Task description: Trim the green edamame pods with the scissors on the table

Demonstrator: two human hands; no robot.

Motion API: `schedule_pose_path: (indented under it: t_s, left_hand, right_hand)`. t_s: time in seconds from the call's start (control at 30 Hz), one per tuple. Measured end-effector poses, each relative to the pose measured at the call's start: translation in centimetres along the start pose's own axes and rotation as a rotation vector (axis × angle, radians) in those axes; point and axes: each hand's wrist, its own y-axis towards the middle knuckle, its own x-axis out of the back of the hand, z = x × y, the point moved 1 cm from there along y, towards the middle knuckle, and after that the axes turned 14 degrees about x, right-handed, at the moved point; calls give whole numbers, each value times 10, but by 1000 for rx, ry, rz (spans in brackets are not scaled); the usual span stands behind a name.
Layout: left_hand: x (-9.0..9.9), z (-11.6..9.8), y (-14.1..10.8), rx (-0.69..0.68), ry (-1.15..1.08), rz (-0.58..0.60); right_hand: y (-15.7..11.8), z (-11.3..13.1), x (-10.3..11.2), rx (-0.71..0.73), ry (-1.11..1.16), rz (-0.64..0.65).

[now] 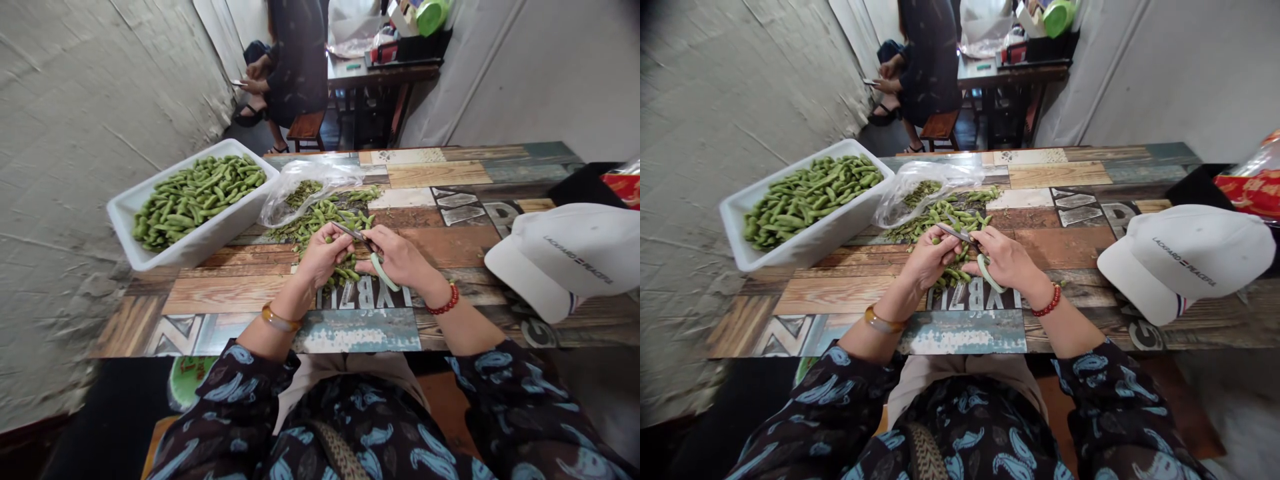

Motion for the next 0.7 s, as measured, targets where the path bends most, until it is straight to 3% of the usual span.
schedule_pose_path:
  t_s: [0.27, 0.7]
  left_hand:
    - [-1, 1, 0, -21, 71, 31]
    - [10, -5, 1, -32, 138, -77]
  right_hand:
    - [0, 0, 2, 20, 23, -18]
    - [-4, -7, 6, 31, -27, 24]
